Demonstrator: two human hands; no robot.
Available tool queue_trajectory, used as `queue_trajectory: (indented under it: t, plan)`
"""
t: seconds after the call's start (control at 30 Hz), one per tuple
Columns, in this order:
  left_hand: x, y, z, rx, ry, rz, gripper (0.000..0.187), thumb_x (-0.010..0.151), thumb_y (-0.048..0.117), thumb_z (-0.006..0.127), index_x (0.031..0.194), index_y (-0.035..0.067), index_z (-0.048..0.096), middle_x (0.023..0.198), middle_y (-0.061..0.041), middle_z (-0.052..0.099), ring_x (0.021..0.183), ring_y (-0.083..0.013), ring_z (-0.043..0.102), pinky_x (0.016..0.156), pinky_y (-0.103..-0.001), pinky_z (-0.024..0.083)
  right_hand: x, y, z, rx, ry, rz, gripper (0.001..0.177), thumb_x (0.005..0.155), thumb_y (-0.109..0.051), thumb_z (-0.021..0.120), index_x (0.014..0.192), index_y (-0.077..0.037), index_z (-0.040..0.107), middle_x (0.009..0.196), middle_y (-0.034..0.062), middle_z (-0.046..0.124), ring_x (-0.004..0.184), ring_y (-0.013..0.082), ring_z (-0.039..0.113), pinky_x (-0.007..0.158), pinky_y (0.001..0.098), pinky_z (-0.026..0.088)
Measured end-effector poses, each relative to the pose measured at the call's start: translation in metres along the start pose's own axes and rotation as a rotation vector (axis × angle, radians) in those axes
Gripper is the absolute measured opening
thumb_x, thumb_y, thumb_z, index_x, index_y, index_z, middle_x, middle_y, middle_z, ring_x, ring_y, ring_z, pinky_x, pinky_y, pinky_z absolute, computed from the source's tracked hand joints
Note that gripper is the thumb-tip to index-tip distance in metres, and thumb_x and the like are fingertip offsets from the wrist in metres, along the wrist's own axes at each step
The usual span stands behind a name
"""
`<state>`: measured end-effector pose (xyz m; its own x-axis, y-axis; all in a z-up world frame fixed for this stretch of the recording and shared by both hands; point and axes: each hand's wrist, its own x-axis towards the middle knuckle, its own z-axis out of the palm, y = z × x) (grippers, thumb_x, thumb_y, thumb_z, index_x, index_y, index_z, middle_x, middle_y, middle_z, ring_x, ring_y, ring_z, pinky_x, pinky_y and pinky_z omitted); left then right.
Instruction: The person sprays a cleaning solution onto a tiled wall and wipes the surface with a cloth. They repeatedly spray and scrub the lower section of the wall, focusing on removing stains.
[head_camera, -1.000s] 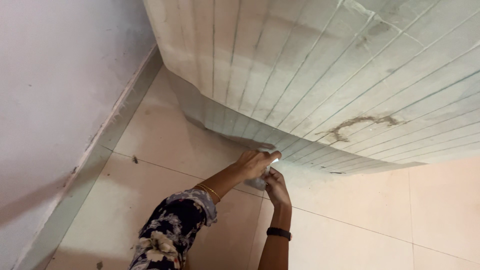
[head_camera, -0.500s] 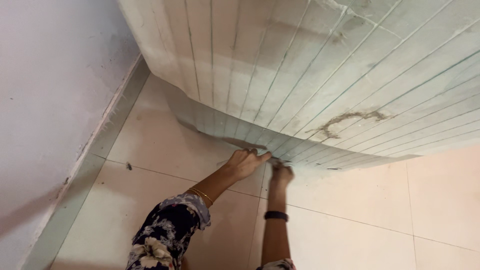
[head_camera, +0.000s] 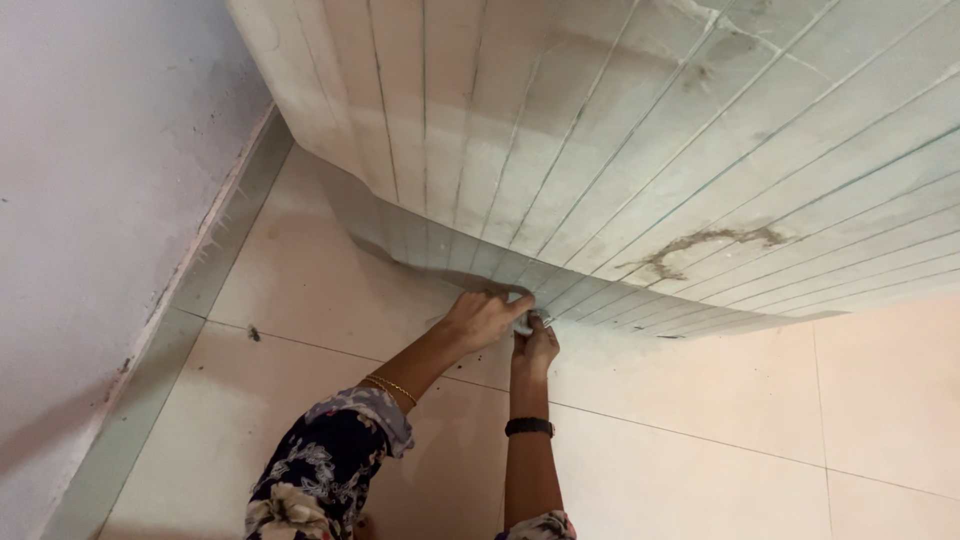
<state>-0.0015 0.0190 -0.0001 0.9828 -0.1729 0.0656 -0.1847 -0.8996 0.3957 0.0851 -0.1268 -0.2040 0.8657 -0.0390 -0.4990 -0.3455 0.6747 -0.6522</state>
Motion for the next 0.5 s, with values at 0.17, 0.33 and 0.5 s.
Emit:
queue_trajectory:
  t: [0.17, 0.33, 0.5]
  plan:
    - [0.003, 0.005, -0.004, -0.023, 0.023, -0.001, 0.046, 0.090, 0.005, 0.057, 0.134, 0.018, 0.054, 0.080, -0.018, 0.072, 0.068, -0.0356, 0.072, 0.056, -0.048, 0.058, -0.003, -0.007, -0.004, 0.001, -0.025, 0.015, 0.014, 0.094, -0.001, 0.065, 0.107, 0.003, 0.065, 0.100, 0.0118, 0.070, 0.090, 0.0227, 0.068, 0.076, 0.0372, 0.060]
    - [0.000, 0.002, 0.002, -0.005, 0.087, 0.062, 0.047, 0.087, 0.002, 0.060, 0.131, 0.016, 0.056, 0.084, -0.020, 0.071, 0.070, -0.0348, 0.073, 0.054, -0.046, 0.060, -0.007, -0.010, -0.003, -0.003, -0.031, 0.022, 0.017, 0.094, -0.002, 0.063, 0.109, 0.005, 0.065, 0.102, 0.0128, 0.069, 0.089, 0.0233, 0.067, 0.076, 0.0385, 0.060]
    - [0.002, 0.001, 0.006, -0.020, 0.134, 0.087, 0.047, 0.083, 0.001, 0.064, 0.128, 0.015, 0.057, 0.086, -0.021, 0.071, 0.071, -0.0362, 0.073, 0.054, -0.047, 0.059, 0.000, -0.010, -0.002, -0.007, -0.018, 0.061, 0.015, 0.095, 0.000, 0.064, 0.109, 0.004, 0.062, 0.102, 0.0143, 0.066, 0.088, 0.0247, 0.066, 0.076, 0.0391, 0.057]
